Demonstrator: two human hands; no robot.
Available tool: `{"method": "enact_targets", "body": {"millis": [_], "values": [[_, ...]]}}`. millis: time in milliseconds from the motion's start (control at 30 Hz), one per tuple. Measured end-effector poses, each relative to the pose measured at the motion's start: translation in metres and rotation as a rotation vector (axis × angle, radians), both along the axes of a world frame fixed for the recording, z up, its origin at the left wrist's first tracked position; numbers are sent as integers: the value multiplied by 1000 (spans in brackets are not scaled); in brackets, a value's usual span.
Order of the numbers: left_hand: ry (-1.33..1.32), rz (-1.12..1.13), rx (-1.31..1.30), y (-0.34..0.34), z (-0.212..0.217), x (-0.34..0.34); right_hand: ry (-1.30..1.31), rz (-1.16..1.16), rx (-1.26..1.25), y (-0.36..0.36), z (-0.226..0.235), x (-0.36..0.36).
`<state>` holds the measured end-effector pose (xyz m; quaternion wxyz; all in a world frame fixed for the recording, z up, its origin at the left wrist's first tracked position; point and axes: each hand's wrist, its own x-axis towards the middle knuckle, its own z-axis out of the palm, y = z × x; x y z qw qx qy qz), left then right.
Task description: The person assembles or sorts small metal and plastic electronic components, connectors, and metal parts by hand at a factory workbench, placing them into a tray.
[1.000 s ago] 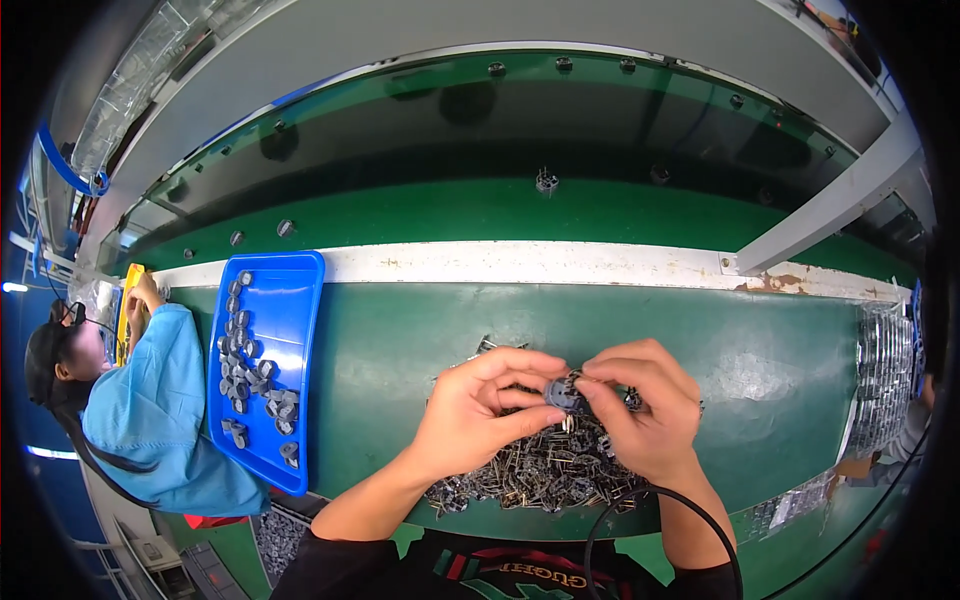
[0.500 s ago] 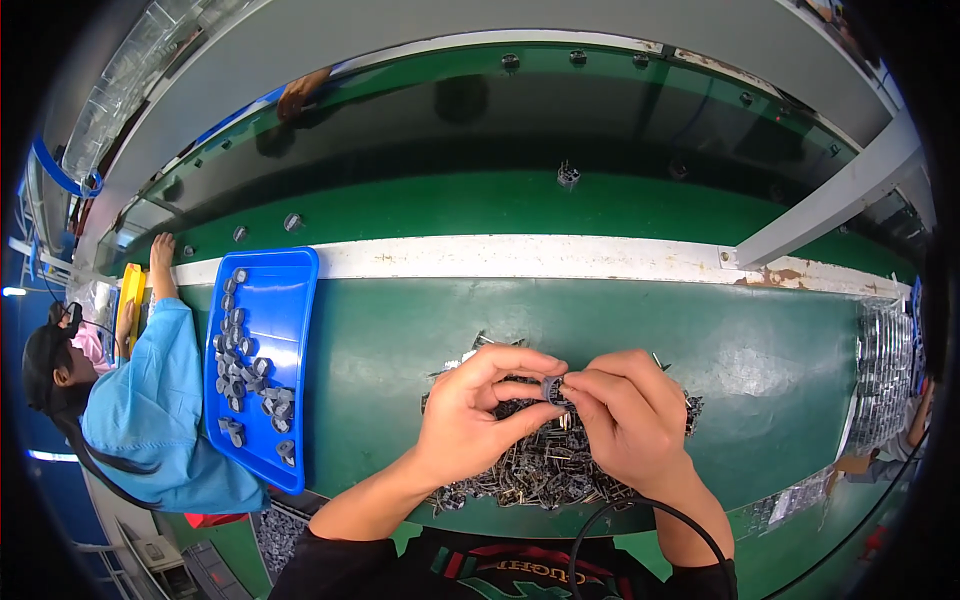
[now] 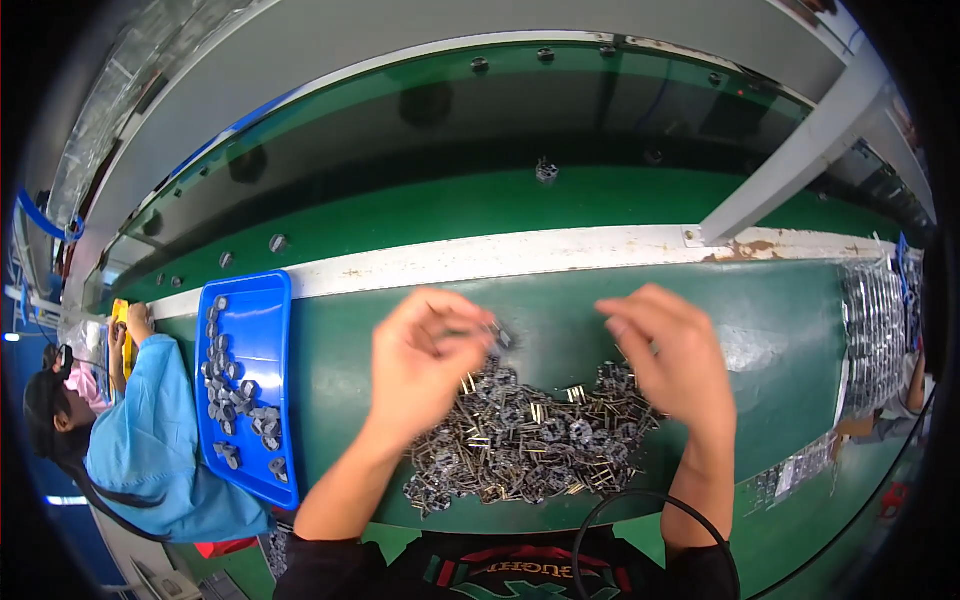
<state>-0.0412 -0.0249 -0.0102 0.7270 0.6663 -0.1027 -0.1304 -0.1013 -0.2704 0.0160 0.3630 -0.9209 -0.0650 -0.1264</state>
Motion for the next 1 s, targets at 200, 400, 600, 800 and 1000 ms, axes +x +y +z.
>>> {"method": "enact_targets", "body": {"millis": [200,400,600,800,1000], "values": [[-367,298,484,6,-32,127,250,-80,-190,-35,1,-7],[-388,476,596,28,-66,213,392,-21,-220,-15,-3,-4],[-609,515,1252,51,-34,202,342,11,-198,-24,-25,-13],[-184,434,1734,149,-31,198,252,-2,-164,-11,-22,-10],[-353,408,1062,108,-7,147,120,57,26,5,-15,-4]]}}
